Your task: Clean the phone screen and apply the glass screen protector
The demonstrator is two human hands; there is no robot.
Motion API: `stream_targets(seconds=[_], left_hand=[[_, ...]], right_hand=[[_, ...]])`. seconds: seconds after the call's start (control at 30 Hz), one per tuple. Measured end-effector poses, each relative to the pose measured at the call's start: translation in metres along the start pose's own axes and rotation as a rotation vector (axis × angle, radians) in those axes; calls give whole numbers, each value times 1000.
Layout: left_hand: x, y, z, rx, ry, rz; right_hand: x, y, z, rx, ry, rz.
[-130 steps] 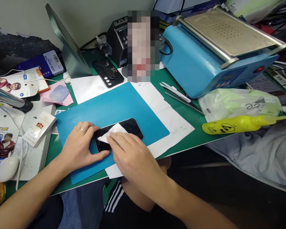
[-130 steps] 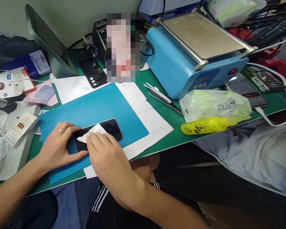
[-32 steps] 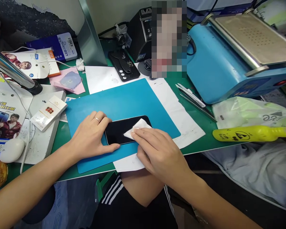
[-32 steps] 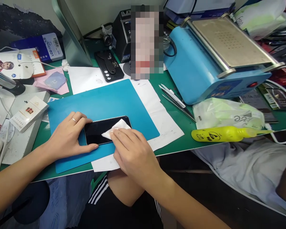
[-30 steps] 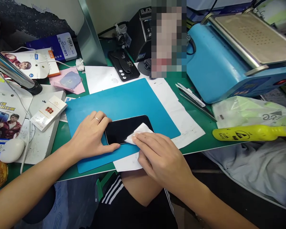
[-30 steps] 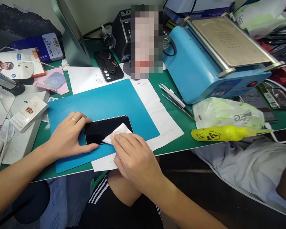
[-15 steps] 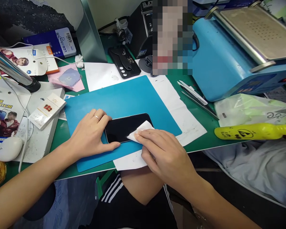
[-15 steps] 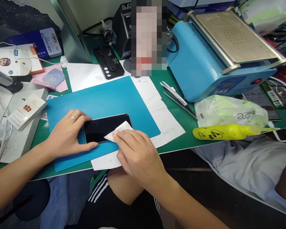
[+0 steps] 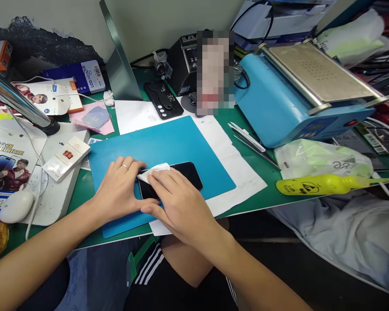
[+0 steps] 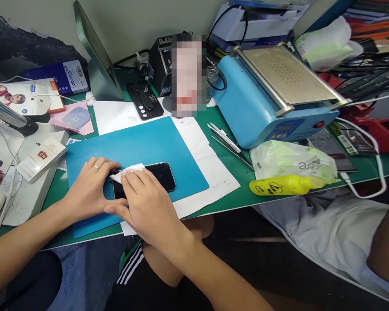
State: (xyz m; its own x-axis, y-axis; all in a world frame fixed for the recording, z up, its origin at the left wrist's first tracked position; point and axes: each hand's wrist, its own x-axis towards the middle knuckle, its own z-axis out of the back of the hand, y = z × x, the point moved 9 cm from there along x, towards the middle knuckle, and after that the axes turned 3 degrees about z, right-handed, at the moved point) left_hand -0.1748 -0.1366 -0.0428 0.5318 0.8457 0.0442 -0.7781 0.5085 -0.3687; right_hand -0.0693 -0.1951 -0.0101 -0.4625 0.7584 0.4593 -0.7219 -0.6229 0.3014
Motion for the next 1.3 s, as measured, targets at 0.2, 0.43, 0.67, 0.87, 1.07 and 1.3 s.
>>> stream_targets(seconds=[0.2,0.43,0.67,0.87,1.07,1.3], left_hand=[[0,-2,1,18,27,-17],[1,-5,2,26,22,-45],[0,-10,2,58,18,-62],[-1,-11,3,77,1,-79],[1,-8,2,63,11,-57],[2,-8,3,56,3,-61]], right_hand=[[-3,-48,2,33,19,-105],[-37,-64,13,-96,73,-73],[-72,-61,24,-178,88,-137],[-49,-72,21,-201,88,-148],[-52,-63,32,-254,76,-115],[-69,-34,35,-342,53,-91]])
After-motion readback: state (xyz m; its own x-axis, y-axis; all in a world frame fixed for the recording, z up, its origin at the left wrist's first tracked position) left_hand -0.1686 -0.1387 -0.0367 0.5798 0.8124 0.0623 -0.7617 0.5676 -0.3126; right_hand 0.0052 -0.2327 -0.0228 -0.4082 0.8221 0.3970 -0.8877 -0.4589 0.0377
